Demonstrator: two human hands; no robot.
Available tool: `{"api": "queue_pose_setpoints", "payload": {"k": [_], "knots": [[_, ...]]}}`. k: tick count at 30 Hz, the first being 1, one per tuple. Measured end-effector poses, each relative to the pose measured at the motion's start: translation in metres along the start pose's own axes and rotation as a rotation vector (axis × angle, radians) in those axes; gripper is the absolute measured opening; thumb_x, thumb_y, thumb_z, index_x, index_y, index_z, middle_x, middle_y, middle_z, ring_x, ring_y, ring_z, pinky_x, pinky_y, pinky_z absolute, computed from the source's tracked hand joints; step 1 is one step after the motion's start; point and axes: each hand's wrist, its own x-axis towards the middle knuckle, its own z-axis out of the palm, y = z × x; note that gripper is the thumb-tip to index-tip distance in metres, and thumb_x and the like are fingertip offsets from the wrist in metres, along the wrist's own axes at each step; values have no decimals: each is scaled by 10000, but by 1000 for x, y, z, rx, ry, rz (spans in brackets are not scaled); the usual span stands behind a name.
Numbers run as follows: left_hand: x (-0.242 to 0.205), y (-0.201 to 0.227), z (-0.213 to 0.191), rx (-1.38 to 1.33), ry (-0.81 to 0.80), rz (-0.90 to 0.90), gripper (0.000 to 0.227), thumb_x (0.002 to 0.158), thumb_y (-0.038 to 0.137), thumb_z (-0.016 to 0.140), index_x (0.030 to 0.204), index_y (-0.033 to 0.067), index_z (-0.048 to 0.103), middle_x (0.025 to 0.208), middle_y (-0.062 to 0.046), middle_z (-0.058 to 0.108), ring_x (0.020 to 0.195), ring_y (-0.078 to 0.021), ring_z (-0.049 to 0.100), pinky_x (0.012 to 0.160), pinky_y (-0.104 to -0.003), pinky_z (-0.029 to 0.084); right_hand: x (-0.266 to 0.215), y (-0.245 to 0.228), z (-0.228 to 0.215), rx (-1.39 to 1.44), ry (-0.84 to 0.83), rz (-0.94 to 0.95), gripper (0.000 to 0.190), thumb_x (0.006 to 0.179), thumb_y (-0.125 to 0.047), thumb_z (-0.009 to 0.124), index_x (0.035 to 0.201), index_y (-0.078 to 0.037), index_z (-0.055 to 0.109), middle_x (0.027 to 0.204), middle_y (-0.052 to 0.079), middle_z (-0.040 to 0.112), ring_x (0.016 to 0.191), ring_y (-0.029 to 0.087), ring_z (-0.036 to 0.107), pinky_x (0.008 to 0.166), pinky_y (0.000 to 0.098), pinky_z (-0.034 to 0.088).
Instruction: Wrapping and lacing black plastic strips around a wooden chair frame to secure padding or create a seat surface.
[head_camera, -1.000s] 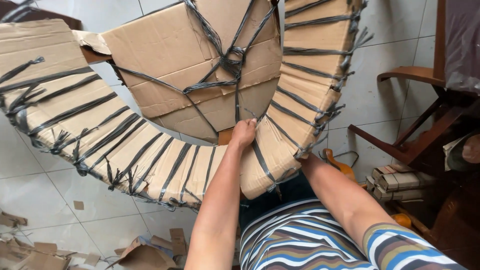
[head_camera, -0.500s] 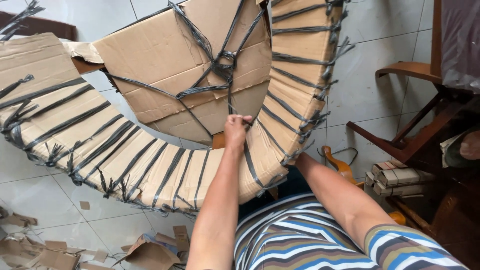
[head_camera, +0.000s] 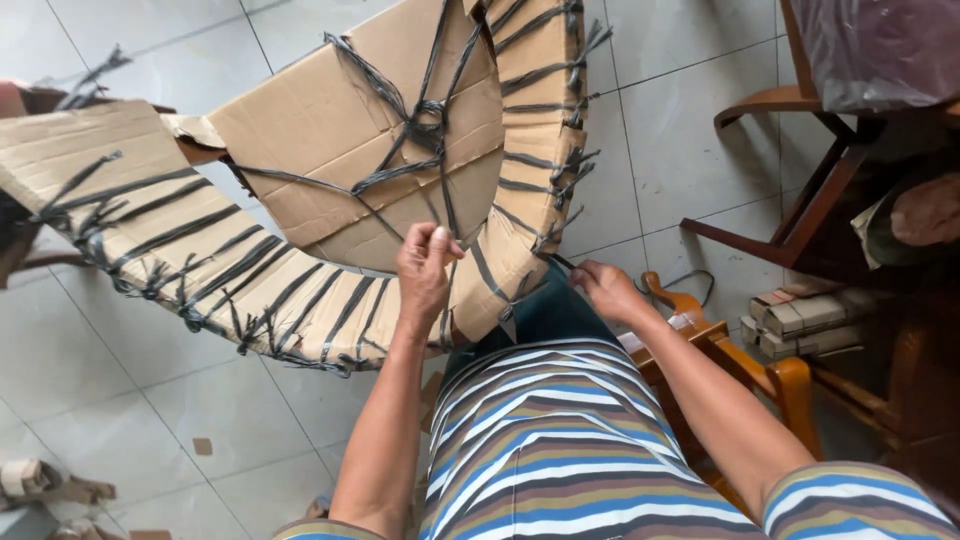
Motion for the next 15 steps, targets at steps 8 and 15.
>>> {"api": "queue_pose_setpoints", "payload": {"k": [8,15], "knots": [[-22,0,30,179,-273,19,155,1043,236,638,1056,94,699,723,-36,727,732,-128,679,791,-320,541,-85,-58,-4,43,236,-109,239,1052,-330,525,1067,-203,727,939,124,775,987,401,713,830,512,559],[-23,-13,47,408,-324,119,157,979,303,708,1072,188,762,803,-16,781,896,-192,759,847,-365,560,-96,-101,9,-1,407,-296,193,1041,-321,561,987,-213,712,812,108,735,865,346,730,718,464,572]]}}
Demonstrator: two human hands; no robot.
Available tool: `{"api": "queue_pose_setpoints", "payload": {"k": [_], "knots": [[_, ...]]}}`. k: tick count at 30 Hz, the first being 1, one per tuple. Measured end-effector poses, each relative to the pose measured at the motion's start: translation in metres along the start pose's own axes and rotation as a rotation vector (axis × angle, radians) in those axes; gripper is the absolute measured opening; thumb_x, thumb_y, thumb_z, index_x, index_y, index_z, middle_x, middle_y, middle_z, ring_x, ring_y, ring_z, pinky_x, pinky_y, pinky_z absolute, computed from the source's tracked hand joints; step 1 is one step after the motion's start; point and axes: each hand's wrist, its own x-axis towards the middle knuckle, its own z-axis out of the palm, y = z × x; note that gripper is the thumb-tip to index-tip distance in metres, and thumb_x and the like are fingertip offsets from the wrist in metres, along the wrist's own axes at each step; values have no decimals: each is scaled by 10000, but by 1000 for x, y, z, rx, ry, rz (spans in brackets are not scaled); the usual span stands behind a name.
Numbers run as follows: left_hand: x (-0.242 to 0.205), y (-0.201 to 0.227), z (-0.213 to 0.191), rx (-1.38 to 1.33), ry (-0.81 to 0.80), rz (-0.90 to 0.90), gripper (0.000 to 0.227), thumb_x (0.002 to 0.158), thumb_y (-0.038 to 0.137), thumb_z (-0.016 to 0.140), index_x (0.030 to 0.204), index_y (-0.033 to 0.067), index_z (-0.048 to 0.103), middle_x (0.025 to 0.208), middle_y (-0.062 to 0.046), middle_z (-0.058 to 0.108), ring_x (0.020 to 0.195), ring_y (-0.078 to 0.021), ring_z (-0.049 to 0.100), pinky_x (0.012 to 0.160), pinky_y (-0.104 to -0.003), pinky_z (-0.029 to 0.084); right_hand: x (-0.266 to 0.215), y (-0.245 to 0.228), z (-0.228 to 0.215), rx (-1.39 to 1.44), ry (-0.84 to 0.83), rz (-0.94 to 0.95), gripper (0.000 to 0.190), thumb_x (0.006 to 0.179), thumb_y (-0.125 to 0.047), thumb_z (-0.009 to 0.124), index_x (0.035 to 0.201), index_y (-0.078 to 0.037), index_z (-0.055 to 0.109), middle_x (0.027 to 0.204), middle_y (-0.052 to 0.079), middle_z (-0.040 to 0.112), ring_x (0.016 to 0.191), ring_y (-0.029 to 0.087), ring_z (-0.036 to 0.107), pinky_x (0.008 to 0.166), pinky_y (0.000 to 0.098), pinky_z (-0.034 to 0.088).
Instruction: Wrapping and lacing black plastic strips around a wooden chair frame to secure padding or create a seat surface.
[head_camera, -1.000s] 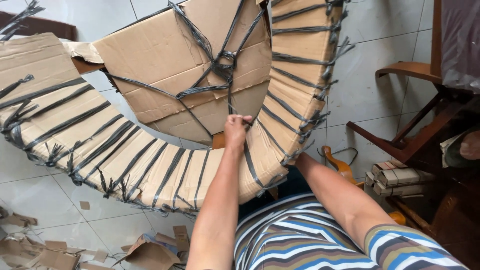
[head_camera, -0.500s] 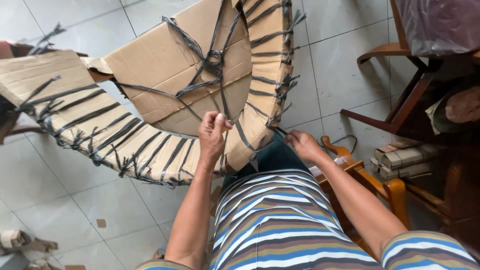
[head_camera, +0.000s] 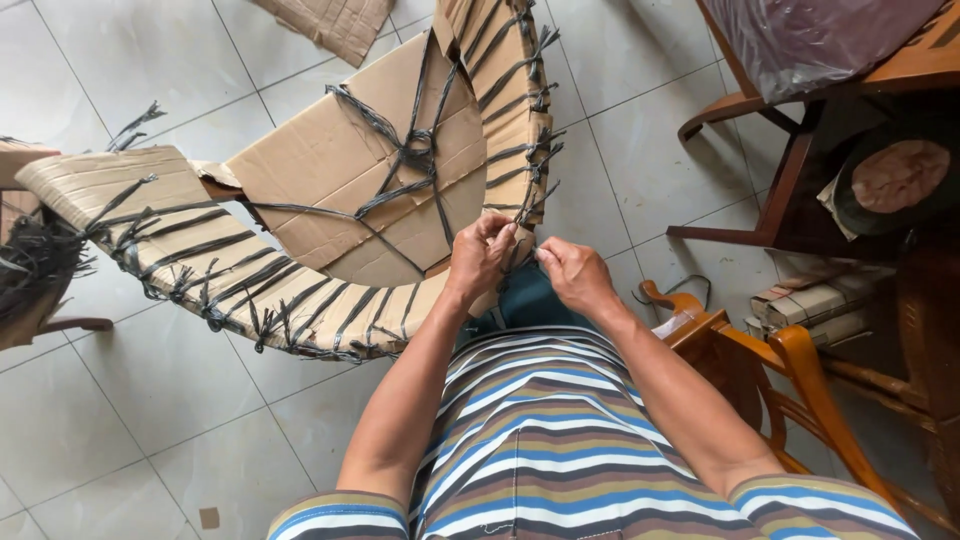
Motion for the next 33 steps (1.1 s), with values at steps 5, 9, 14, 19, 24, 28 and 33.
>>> {"api": "queue_pose_setpoints", "payload": {"k": [5,9,14,19,24,28,33], "knots": [[1,6,0,134,-35,-67,232,979,337,648,1111,175,749,983,-127,770,996,-380,724,851,-502,563,11,-11,4,20,133,-129,202,1056,-272,563,944,-162,689,852,137,677,890,380,700,738,476,562],[-9,8,-3,267,-95,-36,240,1003,335,598,1104,164,734,998,-196,738,1020,-453,697,863,-554,553,12,-5,7,67,168,-178,199,1060,-231,582,946,-121,701,922,150,662,945,412,677,778,491,558],[-22,18,-9,341,-136,-28,228,1005,359,593,1087,197,731,986,-162,719,1024,-425,705,872,-524,557,12,-11,5,77,132,-185,191,1052,-243,611,941,-120,707,926,136,668,957,389,683,801,478,555],[-21,27,-10,329,-152,-35,235,1007,306,575,1089,142,722,950,-198,729,1036,-449,687,901,-558,530,24,0,-1,96,169,-207,202,1048,-233,632,904,-118,715,877,128,674,936,379,698,798,460,560],[-24,27,-8,390,-183,-43,222,1010,373,561,1037,192,689,871,-91,753,1031,-359,701,915,-500,544,26,-3,-17,281,133,-8,214,1076,-259,610,964,-138,746,809,81,712,853,206,692,800,397,550],[-26,34,-8,322,-160,-43,225,1016,318,541,1056,153,689,858,-90,772,1026,-375,702,905,-532,528,19,-5,-19,230,133,-25,203,1049,-267,643,917,-145,739,786,92,705,850,257,718,785,401,556],[-24,30,-10,340,-155,-37,219,1019,308,536,1057,151,682,853,-49,791,1043,-350,700,925,-519,529,11,34,-12,237,186,104,207,1043,-211,592,934,-111,736,762,106,705,820,261,701,792,422,546]]}}
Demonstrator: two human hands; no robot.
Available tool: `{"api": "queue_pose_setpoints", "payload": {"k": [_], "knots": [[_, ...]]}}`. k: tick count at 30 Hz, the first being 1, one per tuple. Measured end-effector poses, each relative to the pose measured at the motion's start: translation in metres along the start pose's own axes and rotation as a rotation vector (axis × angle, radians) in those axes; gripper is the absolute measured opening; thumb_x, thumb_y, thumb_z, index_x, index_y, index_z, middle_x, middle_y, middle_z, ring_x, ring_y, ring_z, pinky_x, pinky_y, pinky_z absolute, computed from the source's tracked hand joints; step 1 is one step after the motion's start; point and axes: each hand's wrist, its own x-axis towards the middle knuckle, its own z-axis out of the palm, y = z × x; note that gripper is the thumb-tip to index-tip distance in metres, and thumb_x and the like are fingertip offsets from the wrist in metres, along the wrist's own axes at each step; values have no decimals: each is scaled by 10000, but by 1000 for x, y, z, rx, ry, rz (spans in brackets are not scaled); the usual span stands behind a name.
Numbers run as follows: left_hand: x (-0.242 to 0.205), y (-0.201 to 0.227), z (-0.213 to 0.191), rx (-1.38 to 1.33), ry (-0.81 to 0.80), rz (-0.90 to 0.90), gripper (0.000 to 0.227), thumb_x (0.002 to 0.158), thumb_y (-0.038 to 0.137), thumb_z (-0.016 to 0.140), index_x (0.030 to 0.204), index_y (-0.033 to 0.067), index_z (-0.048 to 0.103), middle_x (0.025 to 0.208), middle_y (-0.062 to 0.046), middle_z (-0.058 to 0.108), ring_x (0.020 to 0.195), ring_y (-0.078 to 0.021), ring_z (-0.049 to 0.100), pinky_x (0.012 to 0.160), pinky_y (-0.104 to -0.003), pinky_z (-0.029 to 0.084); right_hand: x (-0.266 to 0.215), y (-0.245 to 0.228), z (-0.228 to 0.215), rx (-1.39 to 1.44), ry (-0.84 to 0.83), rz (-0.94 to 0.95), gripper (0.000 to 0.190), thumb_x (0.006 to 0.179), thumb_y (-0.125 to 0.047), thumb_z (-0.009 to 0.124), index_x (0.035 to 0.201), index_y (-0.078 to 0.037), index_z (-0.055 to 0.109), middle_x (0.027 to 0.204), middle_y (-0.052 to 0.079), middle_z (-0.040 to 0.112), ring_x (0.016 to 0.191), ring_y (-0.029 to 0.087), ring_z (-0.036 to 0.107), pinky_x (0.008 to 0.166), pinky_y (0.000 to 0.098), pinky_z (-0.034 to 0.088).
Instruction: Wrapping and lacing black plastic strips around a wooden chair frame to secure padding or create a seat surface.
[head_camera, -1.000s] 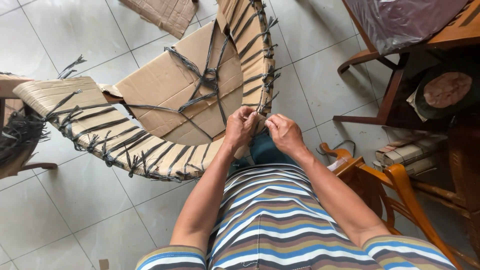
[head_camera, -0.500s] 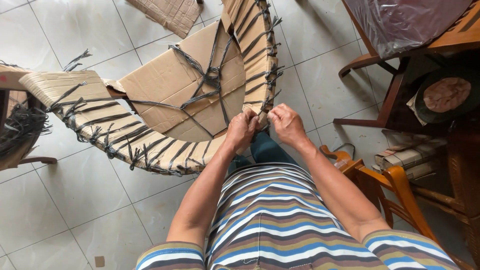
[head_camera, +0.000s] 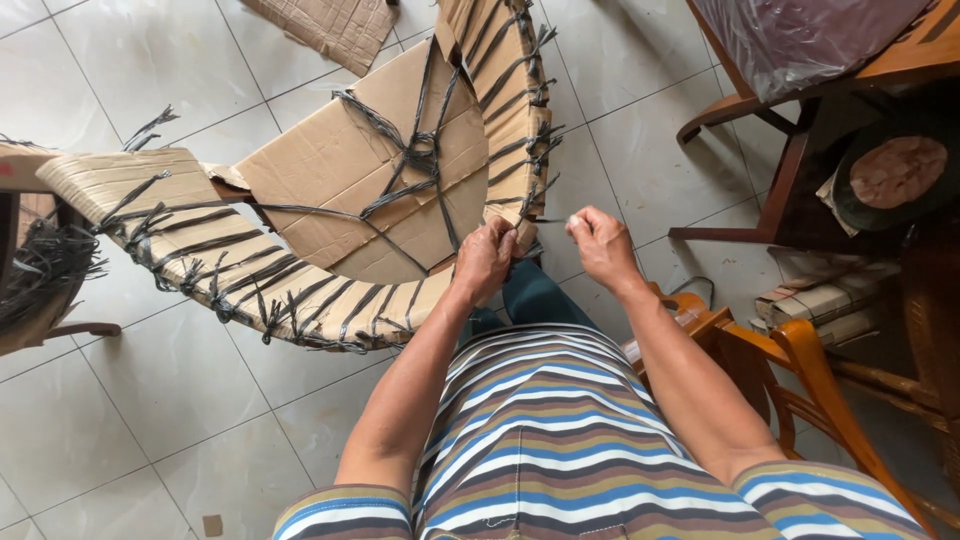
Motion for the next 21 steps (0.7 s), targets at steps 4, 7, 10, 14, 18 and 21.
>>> {"api": "queue_pose_setpoints", "payload": {"k": [4,7,10,14,18,21], "knots": [[4,-5,2,-6,-7,10,218,1022,301,537,1057,141,681,851,-56,791,1044,-354,696,928,-523,526,-25,-51,-8,-42,-151,13,203,1017,-234,613,951,-108,758,782,160,718,844,330,715,797,479,546],[9,-16,8,7,-19,-3,234,1011,355,573,1100,191,715,916,-96,784,1040,-374,698,922,-520,539,-21,-57,6,-123,-230,-173,187,1019,-247,603,942,-127,723,862,152,722,911,369,717,780,473,561],[13,-20,12,-62,-20,-21,214,994,326,593,1084,200,741,889,-68,785,1016,-383,703,897,-520,549,-17,-70,18,-221,-286,-242,179,1026,-253,584,943,-155,710,880,94,716,909,351,708,771,462,566],[16,-21,14,-79,-22,12,227,977,311,609,1133,231,754,944,-147,766,1023,-443,680,889,-574,539,2,-63,32,-428,-258,-271,195,1023,-340,567,965,-208,698,928,50,684,974,318,694,794,473,580],[26,-48,28,-82,-30,17,179,947,330,621,1009,252,770,872,-109,757,967,-406,702,855,-554,549,27,-58,42,-546,-264,-336,227,997,-358,555,869,-195,647,901,62,640,988,311,664,778,465,574],[17,-28,16,-140,-32,12,181,925,384,681,1006,247,765,866,-76,766,963,-378,714,829,-544,557,36,-66,40,-561,-288,-335,216,966,-362,582,853,-187,640,906,63,642,998,309,653,807,461,573]]}}
